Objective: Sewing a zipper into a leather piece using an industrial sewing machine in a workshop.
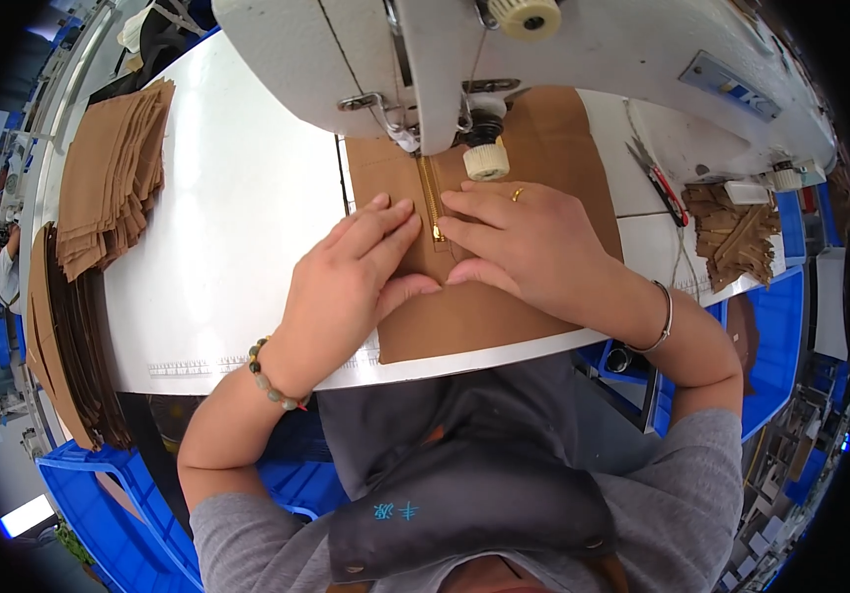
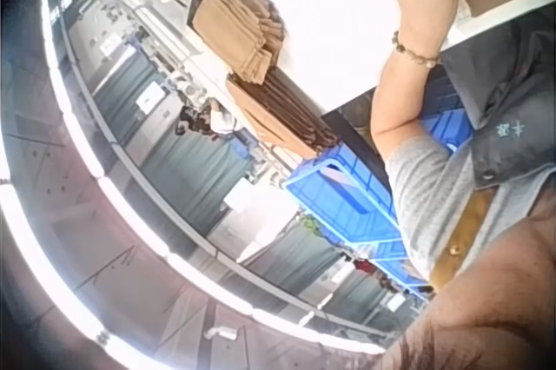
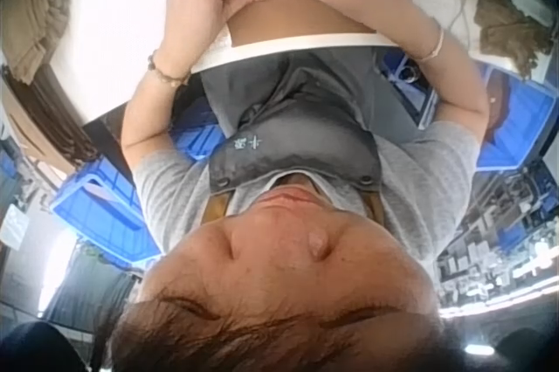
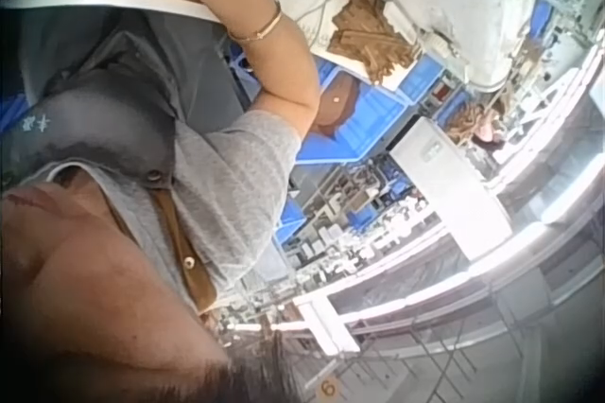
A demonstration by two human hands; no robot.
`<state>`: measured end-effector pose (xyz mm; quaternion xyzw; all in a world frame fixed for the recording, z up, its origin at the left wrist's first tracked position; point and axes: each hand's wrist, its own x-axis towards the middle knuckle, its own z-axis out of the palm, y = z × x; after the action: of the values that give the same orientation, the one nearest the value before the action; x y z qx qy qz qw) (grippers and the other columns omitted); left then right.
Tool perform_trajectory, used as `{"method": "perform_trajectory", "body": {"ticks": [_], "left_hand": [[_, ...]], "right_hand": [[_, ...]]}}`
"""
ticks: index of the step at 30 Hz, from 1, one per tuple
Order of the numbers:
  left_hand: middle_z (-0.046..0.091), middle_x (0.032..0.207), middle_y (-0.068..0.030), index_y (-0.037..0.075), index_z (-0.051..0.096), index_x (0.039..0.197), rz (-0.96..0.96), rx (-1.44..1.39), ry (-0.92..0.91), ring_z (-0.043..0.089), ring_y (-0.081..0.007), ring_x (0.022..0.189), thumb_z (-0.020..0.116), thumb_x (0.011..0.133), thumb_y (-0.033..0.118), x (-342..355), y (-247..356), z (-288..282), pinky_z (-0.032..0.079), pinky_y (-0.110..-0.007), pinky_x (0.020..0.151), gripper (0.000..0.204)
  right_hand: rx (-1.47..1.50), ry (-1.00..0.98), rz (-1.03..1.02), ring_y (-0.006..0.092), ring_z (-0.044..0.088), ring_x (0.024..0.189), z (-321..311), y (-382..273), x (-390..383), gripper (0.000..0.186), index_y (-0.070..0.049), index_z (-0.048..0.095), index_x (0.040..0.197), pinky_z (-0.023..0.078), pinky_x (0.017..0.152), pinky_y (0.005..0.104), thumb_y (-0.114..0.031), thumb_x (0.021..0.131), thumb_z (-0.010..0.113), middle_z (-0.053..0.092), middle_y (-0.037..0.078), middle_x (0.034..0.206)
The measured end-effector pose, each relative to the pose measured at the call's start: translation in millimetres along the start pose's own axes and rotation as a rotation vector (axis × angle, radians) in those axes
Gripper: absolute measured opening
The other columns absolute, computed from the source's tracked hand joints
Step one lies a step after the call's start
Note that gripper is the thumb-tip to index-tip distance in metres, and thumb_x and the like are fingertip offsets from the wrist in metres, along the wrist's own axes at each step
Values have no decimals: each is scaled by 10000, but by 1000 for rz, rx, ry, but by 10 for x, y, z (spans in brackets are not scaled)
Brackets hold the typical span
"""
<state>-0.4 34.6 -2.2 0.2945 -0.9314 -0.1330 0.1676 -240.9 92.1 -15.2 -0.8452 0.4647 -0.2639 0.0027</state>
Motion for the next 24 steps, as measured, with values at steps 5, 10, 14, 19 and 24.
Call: {"method": "perform_trajectory", "body": {"ticks": [5, 10, 14, 19, 24], "left_hand": [[706, 1332, -118, 26, 737, 1250, 35, -78, 32, 643, -326, 1301, 891, 740, 318, -142, 62, 52, 556, -406, 1046, 607], [701, 1341, -113, 33, 729, 1267, 55, -70, 46, 637, -334, 1304, 891, 737, 316, -144, 55, 58, 555, -414, 1048, 623], [689, 1362, -104, 39, 724, 1275, 54, -60, 13, 626, -330, 1314, 887, 733, 318, -137, 72, 44, 548, -418, 1057, 631], [686, 1365, -103, 38, 710, 1293, 62, -71, 21, 627, -341, 1307, 882, 735, 322, -131, 81, 36, 543, -423, 1059, 649], [686, 1356, -111, 23, 702, 1280, 118, -32, -4, 631, -339, 1299, 864, 749, 343, -115, 63, 17, 545, -417, 1052, 641]], "right_hand": [[53, 6, 35, 260, 692, 1037, -2, -15, -35, 454, -113, 728, 1108, 571, 881, 394, -347, 735, 838, 678, 53, 1172], [34, -8, 16, 261, 689, 1013, -34, -24, -9, 453, -121, 736, 1118, 567, 890, 388, -339, 735, 838, 676, 52, 1162], [44, -29, 13, 259, 689, 1019, -49, -39, -30, 456, -116, 741, 1129, 565, 883, 389, -334, 740, 837, 675, 57, 1162], [-3, -70, 18, 268, 662, 1216, -75, -133, -134, 485, -111, 754, 1188, 539, 1032, 438, -352, 773, 826, 681, 96, 1321], [-6, -112, 24, 268, 633, 1282, -106, -174, -169, 505, -110, 758, 1205, 510, 1086, 472, -373, 779, 822, 670, 110, 1371]]}}
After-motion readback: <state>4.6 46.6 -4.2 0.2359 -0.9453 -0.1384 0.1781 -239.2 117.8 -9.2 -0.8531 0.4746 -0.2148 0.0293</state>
